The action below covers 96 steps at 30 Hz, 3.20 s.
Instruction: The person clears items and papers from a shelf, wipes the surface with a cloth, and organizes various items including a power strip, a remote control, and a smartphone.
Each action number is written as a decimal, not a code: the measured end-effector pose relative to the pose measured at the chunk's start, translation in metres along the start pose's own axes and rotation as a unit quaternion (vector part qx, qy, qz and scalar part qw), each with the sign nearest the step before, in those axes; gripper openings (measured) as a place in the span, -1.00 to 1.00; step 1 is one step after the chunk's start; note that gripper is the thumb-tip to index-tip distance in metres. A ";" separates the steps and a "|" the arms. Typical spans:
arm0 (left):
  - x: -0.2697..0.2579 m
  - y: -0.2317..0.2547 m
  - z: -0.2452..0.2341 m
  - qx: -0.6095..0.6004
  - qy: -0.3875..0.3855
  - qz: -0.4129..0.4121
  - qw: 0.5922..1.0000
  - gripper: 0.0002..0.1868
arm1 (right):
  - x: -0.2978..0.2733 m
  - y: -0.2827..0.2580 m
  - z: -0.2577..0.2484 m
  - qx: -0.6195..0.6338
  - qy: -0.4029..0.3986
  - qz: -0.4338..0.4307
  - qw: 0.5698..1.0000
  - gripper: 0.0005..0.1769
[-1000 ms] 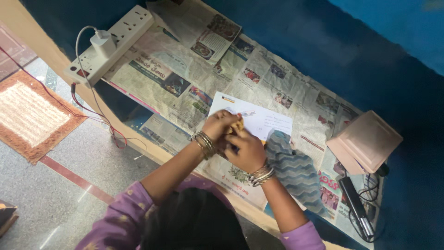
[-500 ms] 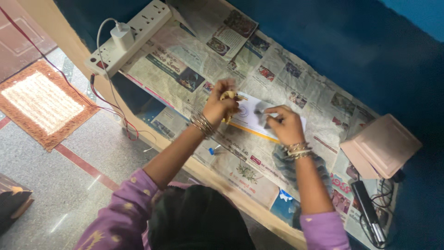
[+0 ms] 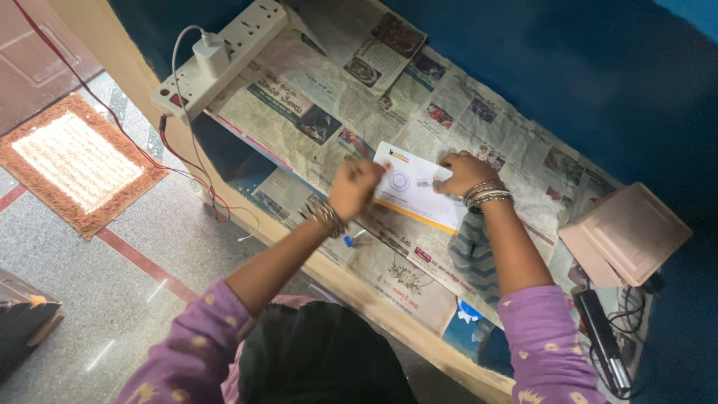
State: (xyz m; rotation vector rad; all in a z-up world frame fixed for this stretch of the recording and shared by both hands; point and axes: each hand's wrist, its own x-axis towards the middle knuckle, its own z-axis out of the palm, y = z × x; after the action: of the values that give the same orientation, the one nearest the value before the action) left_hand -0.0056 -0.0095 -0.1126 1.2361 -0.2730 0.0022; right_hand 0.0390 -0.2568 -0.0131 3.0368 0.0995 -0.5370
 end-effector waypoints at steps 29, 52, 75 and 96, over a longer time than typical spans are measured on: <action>-0.116 0.025 0.225 -0.069 -0.305 -0.049 0.949 -0.70 | -0.413 0.055 0.057 0.523 0.410 0.119 0.737 -0.81; -0.679 -0.053 0.433 0.050 -0.751 -0.260 0.604 -0.49 | -0.859 -0.095 0.461 0.604 0.645 0.458 0.092 -0.39; -1.080 -0.113 0.553 0.076 -0.927 -0.008 0.366 -0.55 | -1.188 -0.103 0.733 0.443 0.599 0.666 -0.031 -0.69; -1.193 -0.110 0.607 0.240 -0.866 0.099 0.427 -0.61 | -1.336 0.044 1.001 0.535 0.373 0.685 0.325 -0.35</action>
State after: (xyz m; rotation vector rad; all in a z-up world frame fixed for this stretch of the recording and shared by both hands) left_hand -1.2680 -0.4379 -0.2793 1.2706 -2.4010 -1.1557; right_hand -1.5511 -0.4391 -0.4904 1.8413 -3.2604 1.3662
